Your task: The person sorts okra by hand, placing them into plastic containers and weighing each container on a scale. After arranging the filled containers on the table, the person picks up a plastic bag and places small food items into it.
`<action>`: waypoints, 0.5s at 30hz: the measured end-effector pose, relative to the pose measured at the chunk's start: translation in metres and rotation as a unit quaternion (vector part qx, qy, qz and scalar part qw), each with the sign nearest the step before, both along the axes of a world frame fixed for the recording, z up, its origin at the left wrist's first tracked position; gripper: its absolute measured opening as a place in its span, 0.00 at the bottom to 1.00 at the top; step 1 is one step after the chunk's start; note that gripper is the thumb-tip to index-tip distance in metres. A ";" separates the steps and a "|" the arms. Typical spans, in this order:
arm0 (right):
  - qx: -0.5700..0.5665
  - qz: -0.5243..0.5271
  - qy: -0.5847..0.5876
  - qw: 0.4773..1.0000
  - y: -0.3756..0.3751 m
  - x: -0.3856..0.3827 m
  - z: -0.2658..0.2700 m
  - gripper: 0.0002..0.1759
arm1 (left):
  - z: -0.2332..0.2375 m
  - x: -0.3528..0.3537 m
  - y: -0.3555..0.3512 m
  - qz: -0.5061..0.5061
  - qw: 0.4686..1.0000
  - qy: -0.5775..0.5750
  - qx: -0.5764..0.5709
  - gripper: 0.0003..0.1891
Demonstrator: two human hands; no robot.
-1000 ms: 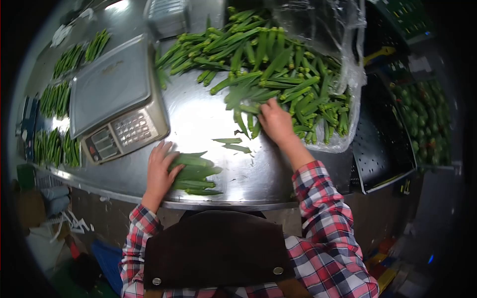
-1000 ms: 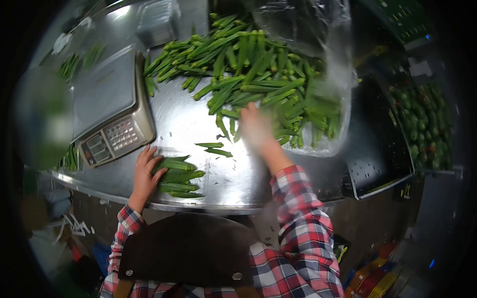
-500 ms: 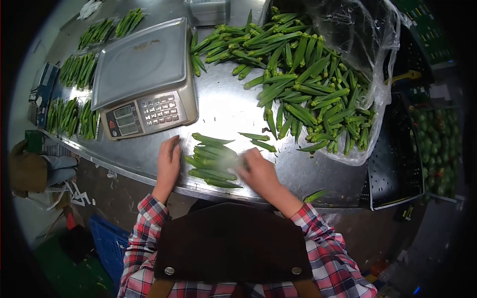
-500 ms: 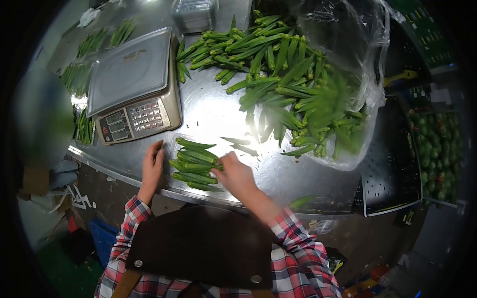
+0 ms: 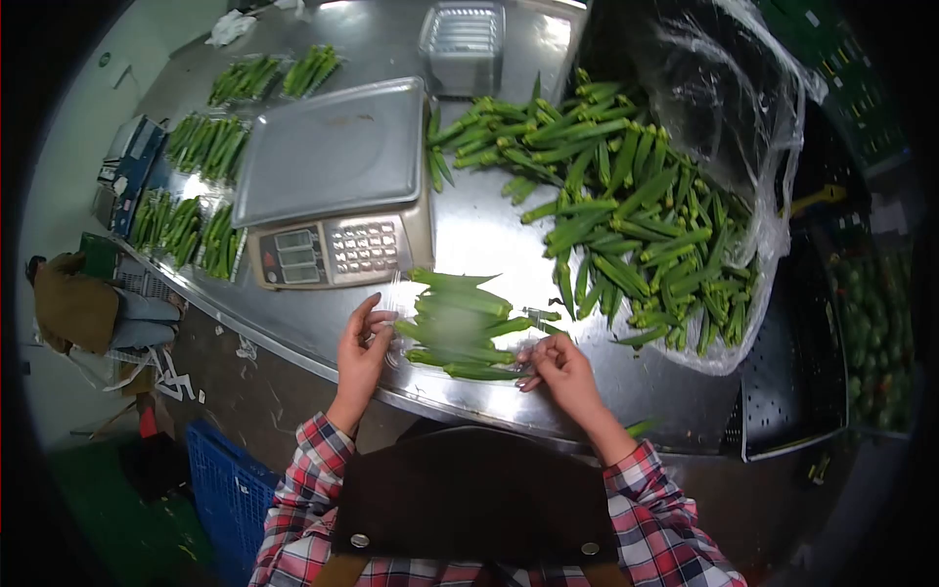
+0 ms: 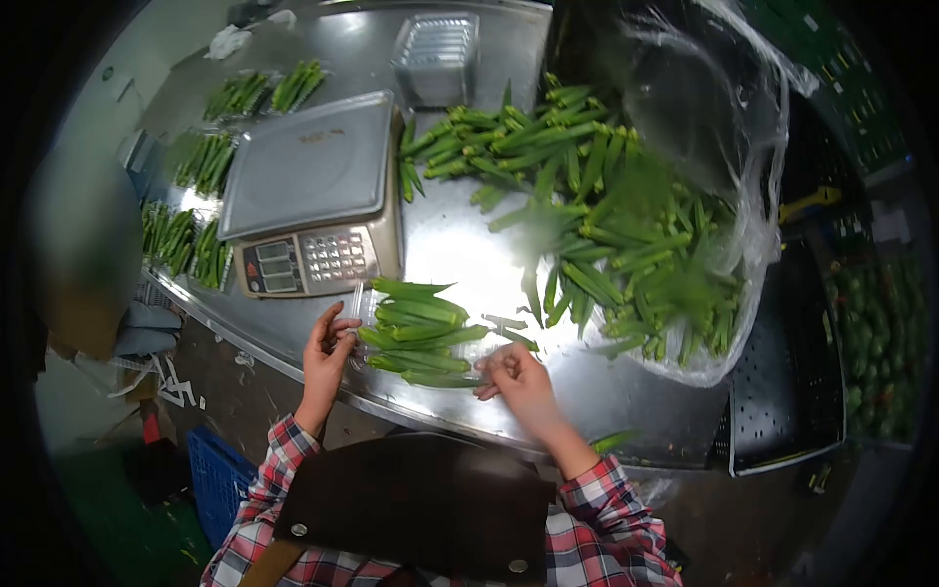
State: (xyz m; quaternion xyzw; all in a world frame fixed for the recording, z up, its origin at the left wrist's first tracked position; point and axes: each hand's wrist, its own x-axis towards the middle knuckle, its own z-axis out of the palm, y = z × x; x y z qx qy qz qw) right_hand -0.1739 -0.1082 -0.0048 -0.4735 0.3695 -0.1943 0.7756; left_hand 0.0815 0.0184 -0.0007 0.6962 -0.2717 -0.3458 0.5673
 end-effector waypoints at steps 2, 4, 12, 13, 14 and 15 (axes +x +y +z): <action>-0.026 0.009 -0.011 1.000 -0.025 0.026 0.020 0.05 | 0.017 0.009 -0.003 0.049 0.995 0.034 -0.080 0.23; -0.043 0.024 -0.009 0.999 -0.047 0.060 0.032 0.06 | 0.028 0.017 -0.004 0.125 0.983 -0.002 -0.135 0.22; -0.087 -0.048 -0.134 0.986 -0.078 0.169 0.004 0.10 | 0.004 0.000 0.032 0.143 0.989 -0.011 -0.028 0.18; -0.110 -0.051 -0.130 0.984 -0.077 0.164 0.001 0.12 | -0.001 -0.004 0.033 0.133 0.991 0.006 -0.014 0.18; -0.132 -0.049 -0.128 0.982 -0.076 0.160 0.003 0.14 | -0.008 -0.010 0.035 0.128 0.992 0.022 0.001 0.18; -0.179 -0.025 -0.007 0.983 -0.080 0.138 0.005 0.15 | -0.012 -0.013 0.038 0.128 0.991 0.033 0.016 0.18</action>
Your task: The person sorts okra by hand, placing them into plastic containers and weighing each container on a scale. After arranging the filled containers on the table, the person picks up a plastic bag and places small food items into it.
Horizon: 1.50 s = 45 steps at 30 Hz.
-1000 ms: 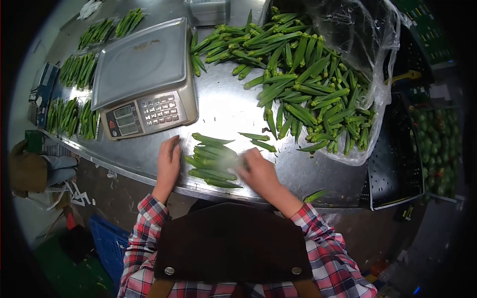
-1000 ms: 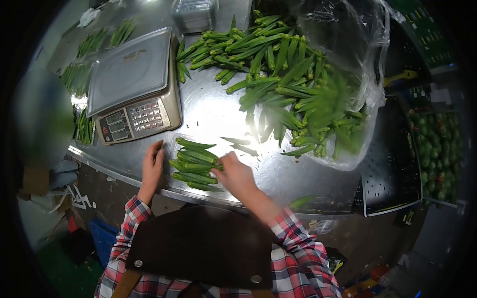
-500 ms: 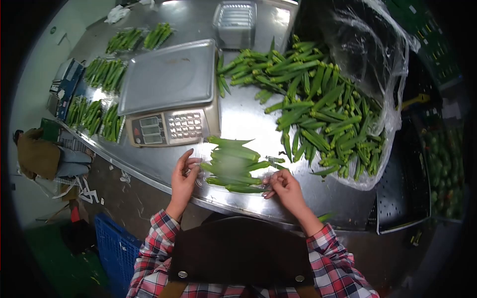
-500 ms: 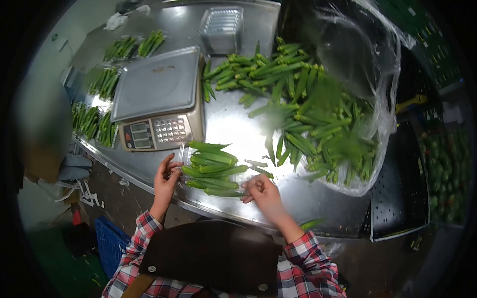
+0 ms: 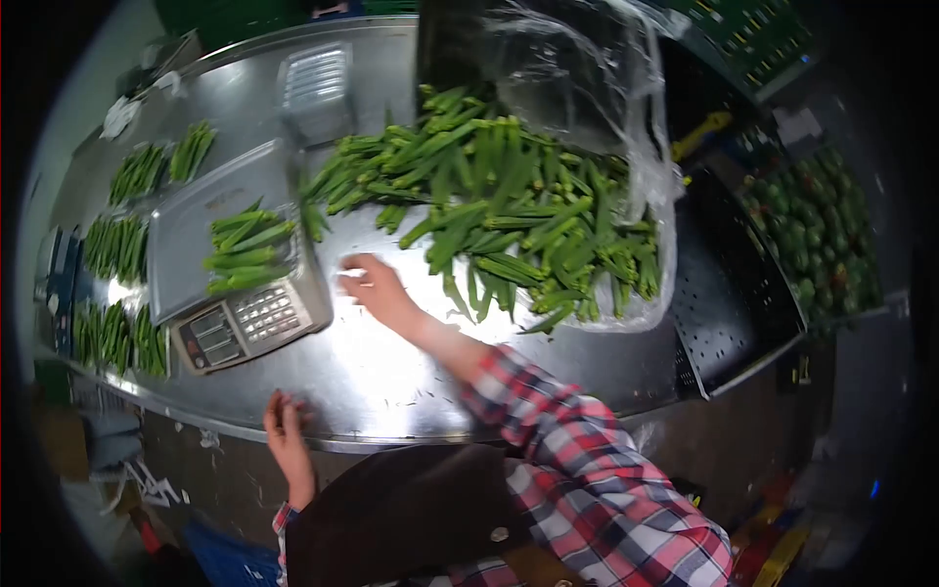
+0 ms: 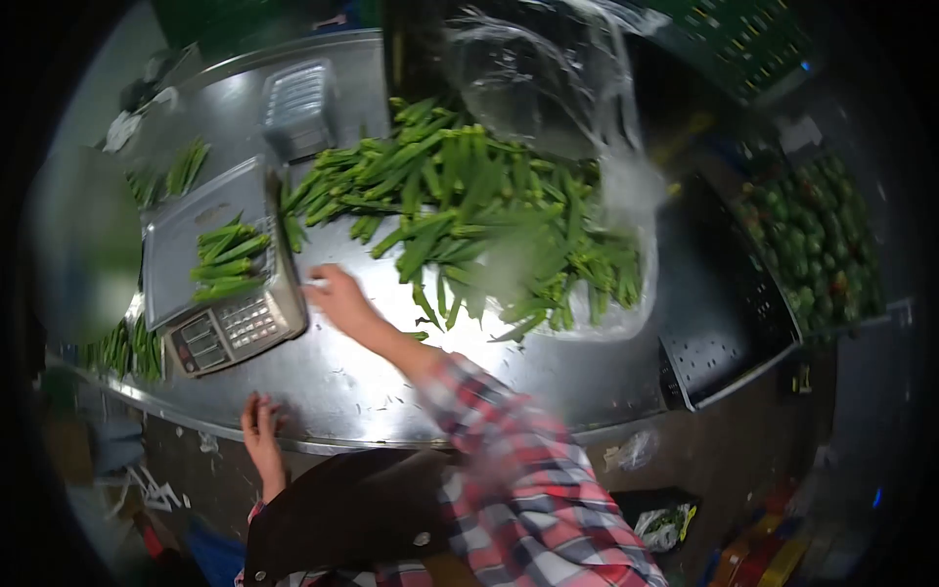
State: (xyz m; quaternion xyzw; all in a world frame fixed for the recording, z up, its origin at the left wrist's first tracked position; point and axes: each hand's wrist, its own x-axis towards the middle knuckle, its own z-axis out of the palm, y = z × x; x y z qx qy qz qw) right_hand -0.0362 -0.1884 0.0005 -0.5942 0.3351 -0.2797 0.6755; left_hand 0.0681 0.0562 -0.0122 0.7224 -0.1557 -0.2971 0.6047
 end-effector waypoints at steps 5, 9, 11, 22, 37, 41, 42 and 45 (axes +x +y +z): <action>-0.429 -0.066 0.397 0.809 -0.045 -0.139 -0.046 0.13 | -0.007 -0.030 -0.012 -0.049 0.991 0.126 0.003 0.16; -0.447 -0.053 0.516 0.729 -0.048 -0.180 -0.029 0.17 | -0.023 -0.052 -0.016 -0.150 0.977 0.153 -0.010 0.15; -0.460 -0.055 0.518 0.719 -0.055 -0.178 -0.032 0.17 | -0.013 -0.059 -0.017 -0.191 0.974 0.116 0.021 0.14; -0.548 0.009 0.287 0.786 -0.040 -0.131 0.015 0.16 | -0.022 -0.034 0.005 -0.195 0.972 0.124 0.031 0.13; -0.580 -0.011 0.259 0.772 -0.006 0.113 0.087 0.17 | -0.027 0.123 0.014 -0.273 0.947 0.168 -0.027 0.12; -0.316 -0.120 0.287 0.896 -0.015 0.072 0.049 0.18 | -0.025 0.146 0.008 -0.274 0.946 0.169 -0.038 0.12; -0.201 -0.115 0.254 0.939 -0.016 0.068 0.039 0.19 | -0.024 0.150 0.005 -0.273 0.947 0.167 -0.038 0.12; -0.078 -0.127 0.240 0.959 -0.007 0.070 0.038 0.19 | -0.015 0.154 -0.002 -0.269 0.946 0.177 -0.045 0.13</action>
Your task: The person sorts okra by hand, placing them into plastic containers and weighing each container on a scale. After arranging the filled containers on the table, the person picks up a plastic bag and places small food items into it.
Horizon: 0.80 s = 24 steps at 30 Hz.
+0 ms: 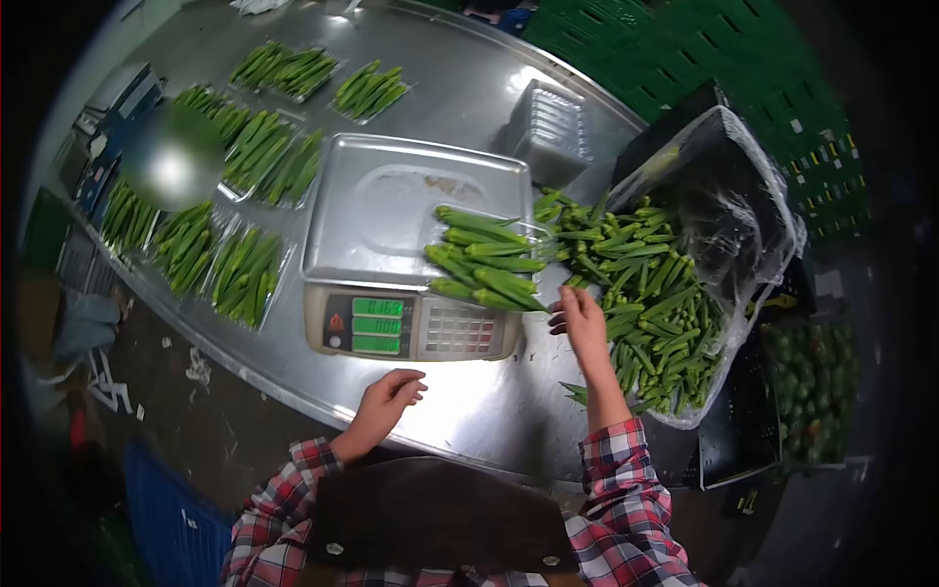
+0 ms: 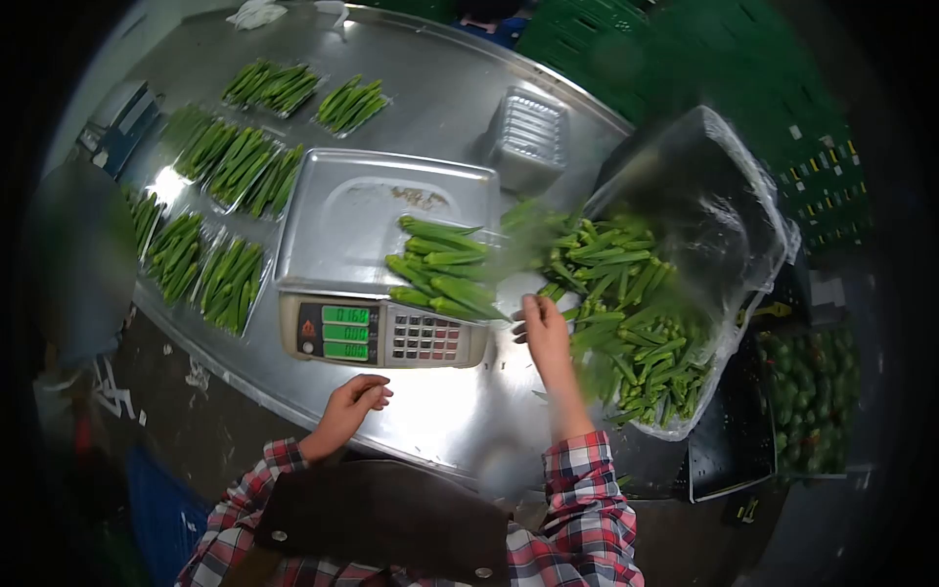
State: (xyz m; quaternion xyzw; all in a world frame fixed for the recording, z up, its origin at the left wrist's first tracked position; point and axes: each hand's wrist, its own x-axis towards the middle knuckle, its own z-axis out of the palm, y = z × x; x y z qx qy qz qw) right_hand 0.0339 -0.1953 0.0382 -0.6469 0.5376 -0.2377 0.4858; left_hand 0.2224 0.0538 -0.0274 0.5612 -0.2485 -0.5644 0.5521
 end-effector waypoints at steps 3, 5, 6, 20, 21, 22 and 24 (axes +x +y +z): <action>-0.154 -0.028 0.078 0.985 0.000 -0.009 0.001 0.21 | 0.003 -0.002 0.004 -0.017 0.999 -0.027 -0.004 0.13; -0.136 -0.068 0.057 0.987 -0.002 -0.023 -0.004 0.21 | 0.002 -0.005 0.017 -0.011 1.000 -0.024 0.012 0.12; -0.092 -0.054 0.016 0.994 0.000 -0.025 -0.005 0.21 | -0.001 -0.010 0.022 -0.008 1.000 -0.022 0.018 0.12; 0.024 0.027 -0.181 0.983 0.006 0.012 -0.034 0.11 | 0.002 -0.016 0.031 -0.004 0.986 -0.158 -0.050 0.16; 0.021 0.024 -0.195 0.980 0.010 0.012 -0.030 0.11 | 0.003 -0.011 0.027 0.021 0.989 -0.137 -0.053 0.16; 0.033 0.018 -0.203 0.978 0.014 0.014 -0.021 0.11 | 0.004 -0.004 0.023 0.048 0.990 -0.117 -0.058 0.16; 0.059 0.008 -0.219 0.974 0.025 0.020 -0.003 0.10 | 0.016 0.018 0.016 0.062 0.991 -0.109 -0.045 0.20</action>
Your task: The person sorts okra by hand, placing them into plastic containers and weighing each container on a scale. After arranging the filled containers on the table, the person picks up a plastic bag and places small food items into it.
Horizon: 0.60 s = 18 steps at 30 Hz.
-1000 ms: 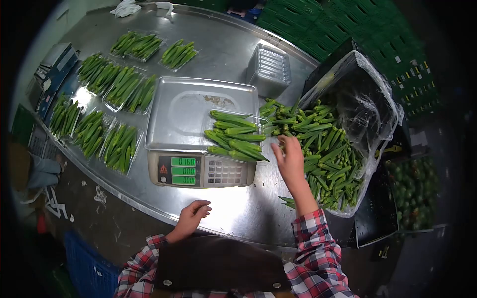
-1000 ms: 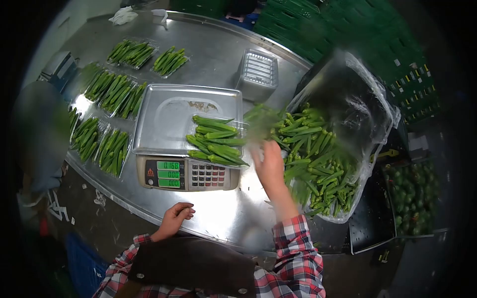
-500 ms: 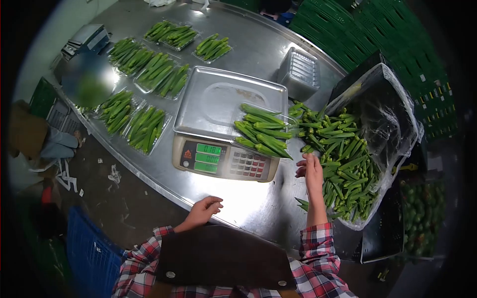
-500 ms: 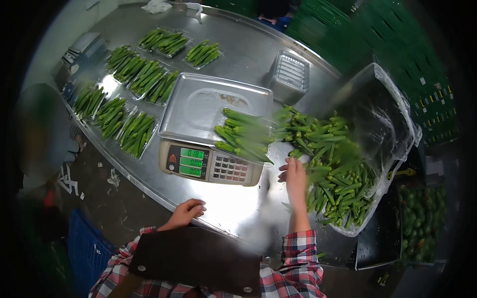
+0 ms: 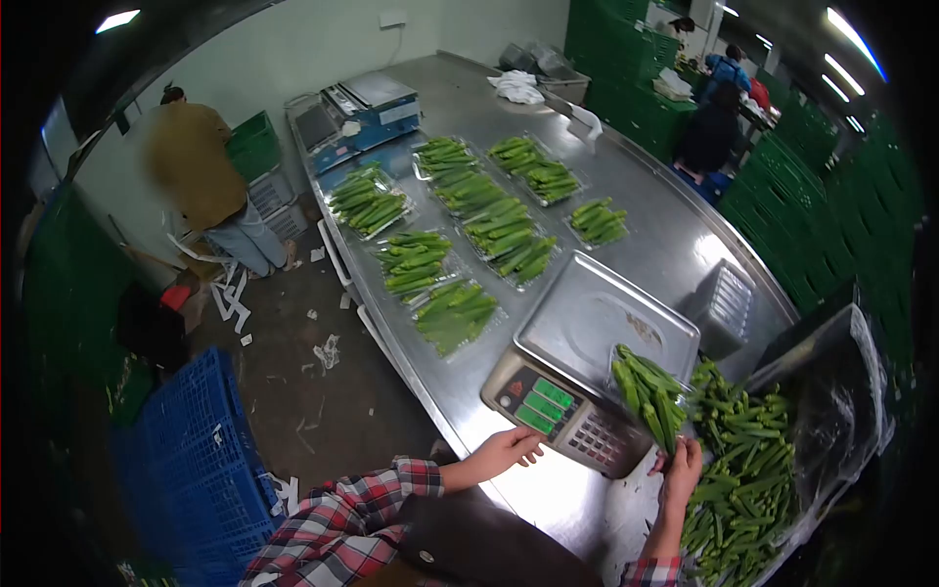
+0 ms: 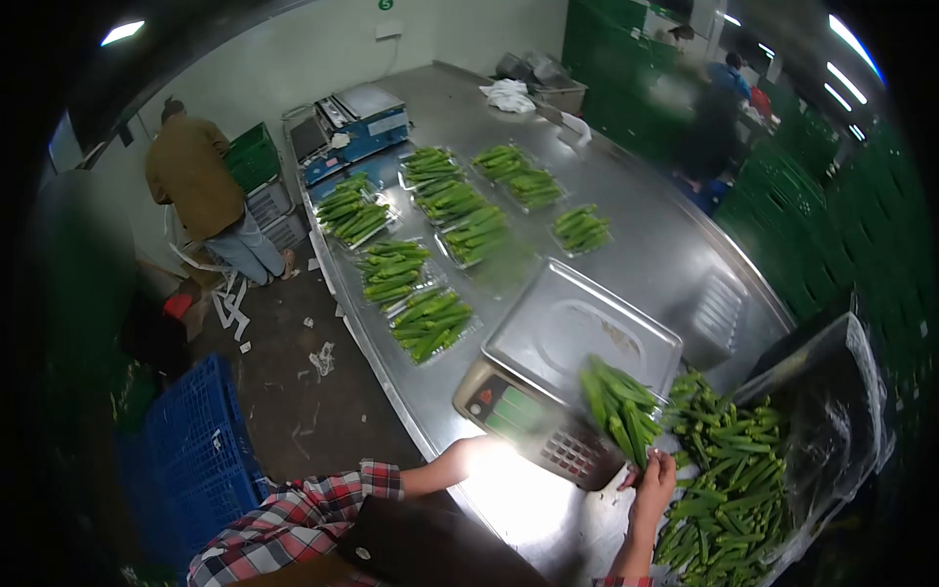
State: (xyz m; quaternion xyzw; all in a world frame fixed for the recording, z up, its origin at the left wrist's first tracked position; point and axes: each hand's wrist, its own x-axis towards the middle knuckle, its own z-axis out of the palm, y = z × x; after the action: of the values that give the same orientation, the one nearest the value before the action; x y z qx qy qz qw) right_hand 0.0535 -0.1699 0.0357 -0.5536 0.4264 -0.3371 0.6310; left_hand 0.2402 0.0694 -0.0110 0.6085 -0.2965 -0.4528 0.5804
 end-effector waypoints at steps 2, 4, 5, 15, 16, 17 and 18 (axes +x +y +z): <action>-0.041 0.030 -0.009 0.999 0.010 0.012 0.016 0.09 | 0.022 0.027 -0.004 0.019 0.993 0.115 -0.028 0.25; -0.042 0.057 -0.003 0.997 0.026 0.036 0.037 0.08 | 0.027 0.062 -0.009 0.011 0.959 0.281 -0.047 0.33; -0.043 0.070 0.007 0.997 0.031 0.047 0.039 0.08 | 0.038 0.078 -0.008 0.010 0.948 0.311 -0.063 0.33; -0.068 0.159 0.112 0.979 0.105 0.261 0.050 0.10 | 0.054 0.230 0.044 0.181 0.926 0.313 -0.111 0.22; -0.071 0.169 0.133 0.974 0.106 0.284 0.047 0.11 | 0.045 0.251 0.048 0.173 0.929 0.308 -0.108 0.23; -0.051 0.175 0.121 0.976 0.108 0.305 0.048 0.13 | 0.068 0.268 0.052 0.223 0.919 0.319 -0.065 0.24; -0.062 0.167 0.104 0.979 0.111 0.325 0.054 0.15 | 0.069 0.287 0.052 0.236 0.916 0.321 -0.053 0.25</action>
State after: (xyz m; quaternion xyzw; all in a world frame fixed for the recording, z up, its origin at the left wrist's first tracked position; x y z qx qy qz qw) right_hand 0.3781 -0.0587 0.0895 -0.6870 0.3694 -0.1939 0.5950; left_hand 0.5273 0.1218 0.0577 0.4511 0.0342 -0.4569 0.7659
